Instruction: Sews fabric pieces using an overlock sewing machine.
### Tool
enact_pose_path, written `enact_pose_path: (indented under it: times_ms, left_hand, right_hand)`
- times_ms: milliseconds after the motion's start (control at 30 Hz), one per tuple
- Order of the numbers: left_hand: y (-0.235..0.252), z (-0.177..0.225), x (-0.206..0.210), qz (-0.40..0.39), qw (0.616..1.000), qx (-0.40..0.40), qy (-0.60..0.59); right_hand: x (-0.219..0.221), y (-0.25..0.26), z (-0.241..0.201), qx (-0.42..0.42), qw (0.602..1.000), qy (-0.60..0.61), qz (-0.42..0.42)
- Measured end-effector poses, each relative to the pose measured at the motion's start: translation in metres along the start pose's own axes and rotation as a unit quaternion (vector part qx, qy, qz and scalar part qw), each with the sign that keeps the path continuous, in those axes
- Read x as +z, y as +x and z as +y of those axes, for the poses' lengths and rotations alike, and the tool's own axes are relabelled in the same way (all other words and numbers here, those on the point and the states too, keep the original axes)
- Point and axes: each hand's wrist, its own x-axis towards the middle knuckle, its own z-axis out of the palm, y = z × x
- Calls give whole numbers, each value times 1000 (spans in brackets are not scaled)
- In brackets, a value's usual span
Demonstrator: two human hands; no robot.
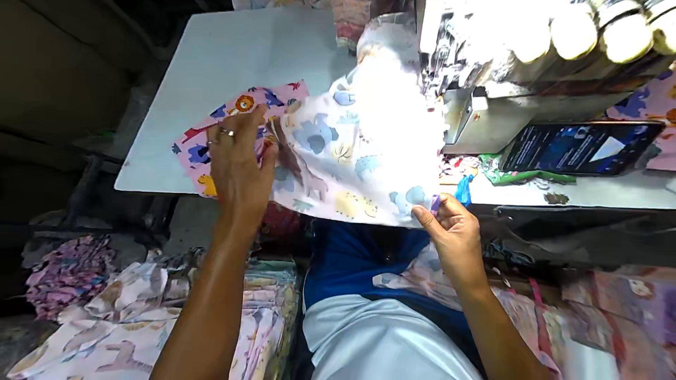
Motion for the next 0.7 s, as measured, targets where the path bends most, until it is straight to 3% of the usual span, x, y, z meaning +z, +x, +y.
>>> enact_pose_path:
  times_ms: [100,267,367,500,567,700]
  left_hand:
    - [-38,35,-1,-44,994,0,-100]
    - [-99,71,83,-208,909,68,-356]
    - [-114,94,115,-243,858,35,-451]
    - [-116,119,131,-257,794,-80,-545]
    - [-113,128,133,-263,721,-150,-623]
    - [-107,132,136,-240,488,-248,-802]
  right_hand:
    - [-4,-8,0,23,998,54,10]
    - [-14,-16,5,21,998,54,31]
    - [-17,-18,3,16,998,44,44]
    - [-16,-20,2,-13,998,10,58]
    - [-13,-22,0,-22,998,-1,59]
    - [-11,-27,0,-27,998,12,52]
